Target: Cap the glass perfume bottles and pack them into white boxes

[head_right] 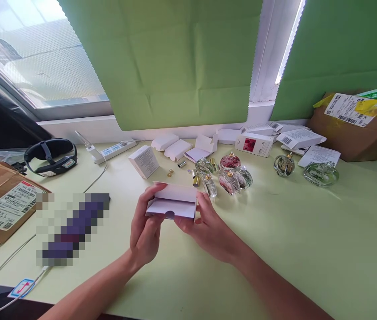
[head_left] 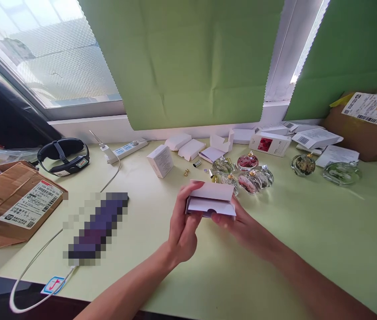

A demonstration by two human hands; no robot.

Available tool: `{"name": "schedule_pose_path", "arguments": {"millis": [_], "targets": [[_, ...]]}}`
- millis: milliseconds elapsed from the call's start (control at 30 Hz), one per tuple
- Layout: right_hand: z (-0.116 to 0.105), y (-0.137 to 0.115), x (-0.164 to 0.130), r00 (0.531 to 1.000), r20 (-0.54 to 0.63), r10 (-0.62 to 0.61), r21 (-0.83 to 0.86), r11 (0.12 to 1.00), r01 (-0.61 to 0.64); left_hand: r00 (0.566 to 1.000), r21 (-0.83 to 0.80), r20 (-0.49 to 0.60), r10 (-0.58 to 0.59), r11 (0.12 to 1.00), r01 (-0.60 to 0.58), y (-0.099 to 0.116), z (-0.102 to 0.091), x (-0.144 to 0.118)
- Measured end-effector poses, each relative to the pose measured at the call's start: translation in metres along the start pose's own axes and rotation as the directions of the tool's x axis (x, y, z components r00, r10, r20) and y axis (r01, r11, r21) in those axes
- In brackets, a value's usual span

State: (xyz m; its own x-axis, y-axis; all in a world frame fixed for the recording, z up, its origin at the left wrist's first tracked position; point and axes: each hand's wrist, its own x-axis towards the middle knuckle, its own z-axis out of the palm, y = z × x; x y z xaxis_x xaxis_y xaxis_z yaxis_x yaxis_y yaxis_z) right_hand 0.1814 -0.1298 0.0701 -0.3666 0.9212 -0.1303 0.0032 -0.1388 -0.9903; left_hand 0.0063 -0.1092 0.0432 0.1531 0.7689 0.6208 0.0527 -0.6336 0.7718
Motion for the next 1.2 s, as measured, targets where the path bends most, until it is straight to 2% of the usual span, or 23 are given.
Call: {"name": "schedule_pose_path", "arguments": {"millis": [267, 533, 700, 867, 1000, 1133, 1200], "targets": [[-0.005, 0.017, 0.007, 0.997, -0.04, -0.062, -0.109, 0.992, 0.057, 0.999, 0.021, 0.024, -0.022, 1.0, 0.021, 0.002, 0.0, -0.001], [-0.009, 0.017, 0.006, 0.997, -0.036, -0.067, -0.12, 0.991, 0.063, 0.998, 0.04, 0.052, -0.018, 0.999, 0.015, 0.002, -0.001, 0.003], [-0.011, 0.02, 0.01, 0.996, -0.034, -0.083, -0.106, 0.991, 0.079, 0.996, 0.057, 0.071, -0.056, 0.997, 0.052, 0.001, -0.001, 0.008], [-0.015, 0.004, 0.002, 0.996, 0.08, 0.049, -0.132, 0.99, -0.038, 0.995, 0.071, 0.097, -0.022, 0.997, 0.015, 0.001, -0.004, 0.011], [-0.016, -0.014, -0.005, 0.987, 0.153, 0.044, -0.094, 0.995, -0.03, 0.997, 0.07, 0.079, 0.025, 0.997, -0.03, -0.002, -0.004, 0.008], [-0.016, -0.007, -0.001, 0.996, 0.085, 0.009, -0.038, 0.999, -0.005, 0.996, 0.011, 0.076, 0.043, 0.999, -0.044, -0.004, 0.001, 0.004], [-0.017, 0.003, 0.003, 0.999, 0.027, -0.039, -0.018, 0.999, 0.04, 0.996, -0.004, 0.033, 0.085, 0.996, -0.085, -0.005, 0.004, 0.004]]}}
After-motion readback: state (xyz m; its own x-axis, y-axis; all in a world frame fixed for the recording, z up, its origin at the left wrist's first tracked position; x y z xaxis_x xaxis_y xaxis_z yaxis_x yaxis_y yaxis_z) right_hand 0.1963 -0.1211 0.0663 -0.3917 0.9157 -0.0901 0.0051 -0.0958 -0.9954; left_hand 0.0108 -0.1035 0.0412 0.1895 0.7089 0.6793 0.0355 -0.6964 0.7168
